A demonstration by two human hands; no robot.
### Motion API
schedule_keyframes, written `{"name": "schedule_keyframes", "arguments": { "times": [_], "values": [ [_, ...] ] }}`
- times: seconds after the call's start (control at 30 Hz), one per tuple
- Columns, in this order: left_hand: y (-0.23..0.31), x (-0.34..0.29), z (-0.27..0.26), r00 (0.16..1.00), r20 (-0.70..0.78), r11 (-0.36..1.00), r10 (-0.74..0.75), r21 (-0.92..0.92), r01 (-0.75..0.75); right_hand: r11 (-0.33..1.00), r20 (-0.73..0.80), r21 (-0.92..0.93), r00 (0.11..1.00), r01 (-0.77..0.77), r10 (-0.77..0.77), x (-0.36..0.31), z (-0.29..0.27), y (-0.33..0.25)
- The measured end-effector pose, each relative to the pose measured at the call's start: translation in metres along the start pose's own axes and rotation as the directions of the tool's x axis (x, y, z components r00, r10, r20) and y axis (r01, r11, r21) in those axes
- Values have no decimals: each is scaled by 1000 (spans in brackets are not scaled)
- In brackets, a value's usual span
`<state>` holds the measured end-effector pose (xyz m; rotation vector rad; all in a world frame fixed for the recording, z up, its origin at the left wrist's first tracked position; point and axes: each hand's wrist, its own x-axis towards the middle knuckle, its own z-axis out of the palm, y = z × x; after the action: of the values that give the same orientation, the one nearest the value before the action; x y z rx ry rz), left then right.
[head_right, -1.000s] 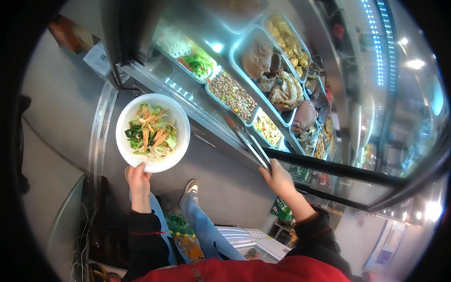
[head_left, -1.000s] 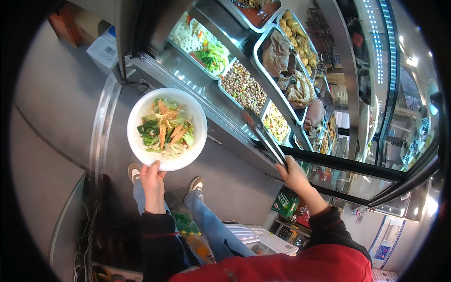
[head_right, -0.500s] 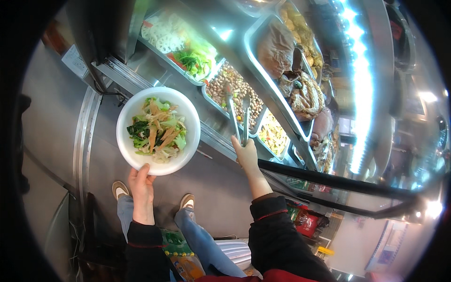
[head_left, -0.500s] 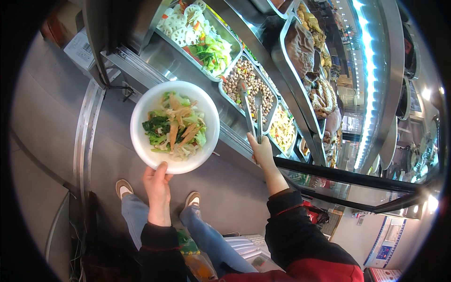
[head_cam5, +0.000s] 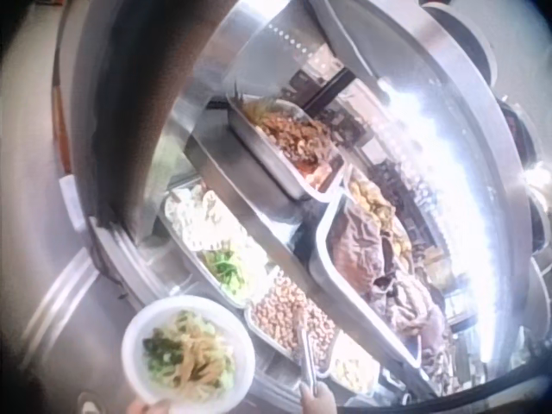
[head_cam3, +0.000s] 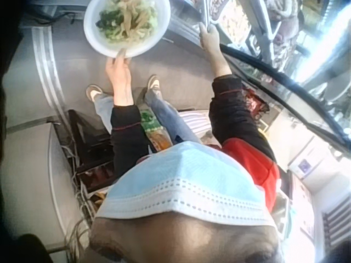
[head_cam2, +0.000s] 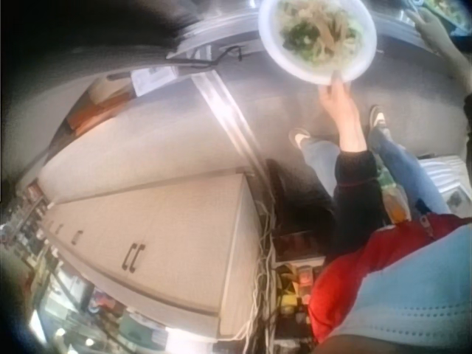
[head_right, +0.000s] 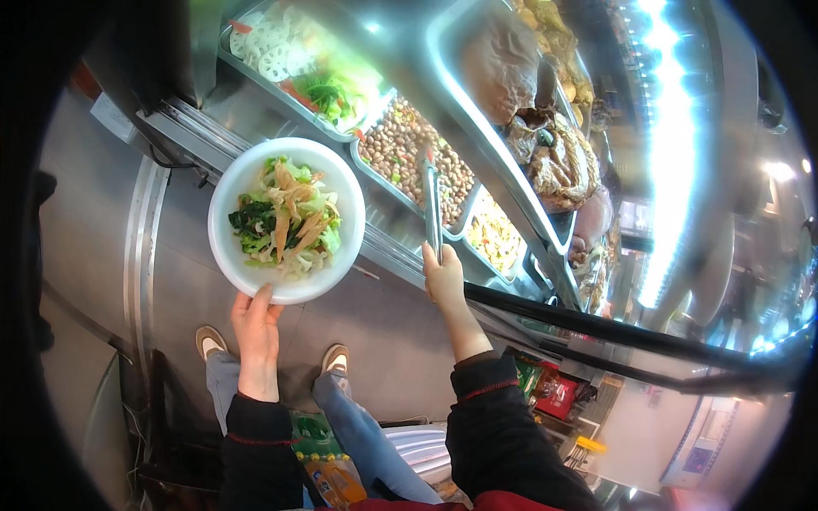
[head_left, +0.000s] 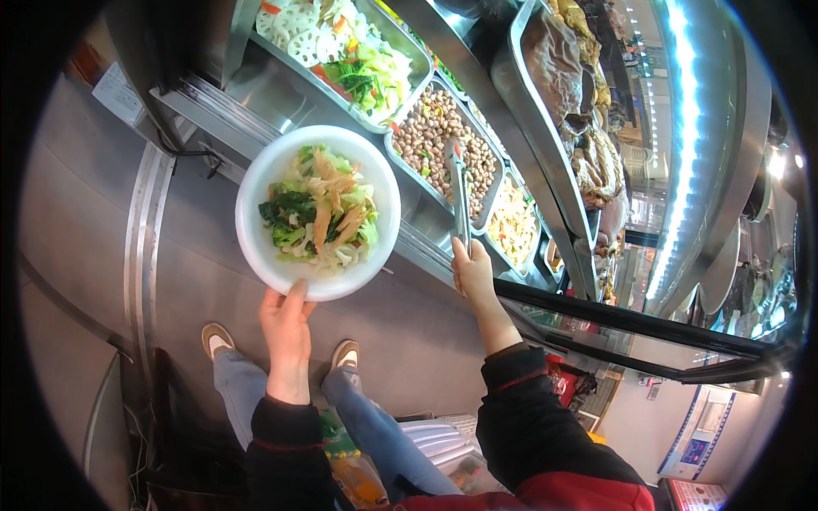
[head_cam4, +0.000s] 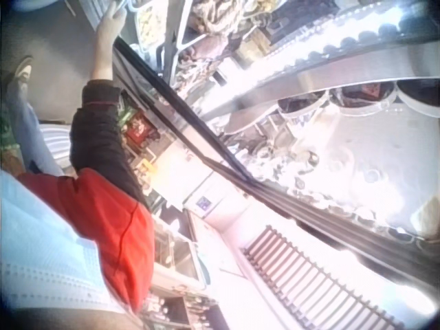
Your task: The person uses tongs to transfer various cooked vegetables and meat from a refrigerated display into a white bowl. They then move to a stainless steel counter and wrap three plates of food with plastic film before placing them back into the display case.
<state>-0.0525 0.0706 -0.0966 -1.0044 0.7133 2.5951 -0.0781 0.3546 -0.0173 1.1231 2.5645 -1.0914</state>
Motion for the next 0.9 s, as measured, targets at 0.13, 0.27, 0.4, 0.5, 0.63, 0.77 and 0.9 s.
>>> {"name": "schedule_keyframes", "arguments": {
  "times": [0.13, 0.27, 0.4, 0.5, 0.63, 0.77, 0.9],
  "values": [
    [-5, 2, -1, 1000, 22, 1000, 1, -6, -1, 998, -9, 32, 999, -52, 52, -13, 0, -10],
    [-10, 3, 0, 999, 45, 999, 5, -37, -4, 998, 6, 52, 999, -32, 32, -23, -5, -19],
    [-15, 2, 4, 998, 63, 999, -19, -37, 21, 1000, 51, -15, 999, 5, -5, -51, -20, -40],
    [-16, 2, 4, 997, 74, 998, -35, -51, 39, 999, 153, -33, 988, 1, 4, -84, -27, -57],
    [-17, 4, 5, 997, 56, 999, -49, -13, 50, 979, 259, -203, 962, -32, 85, -120, -18, -60],
    [-18, 4, 5, 997, 68, 998, -41, -35, 44, 857, 260, -397, 935, 330, -239, -122, 11, -44],
    [-17, 4, 1, 998, 42, 999, -50, -18, 51, 827, 168, -438, 935, 354, -311, -123, 23, -35]
  ]
}}
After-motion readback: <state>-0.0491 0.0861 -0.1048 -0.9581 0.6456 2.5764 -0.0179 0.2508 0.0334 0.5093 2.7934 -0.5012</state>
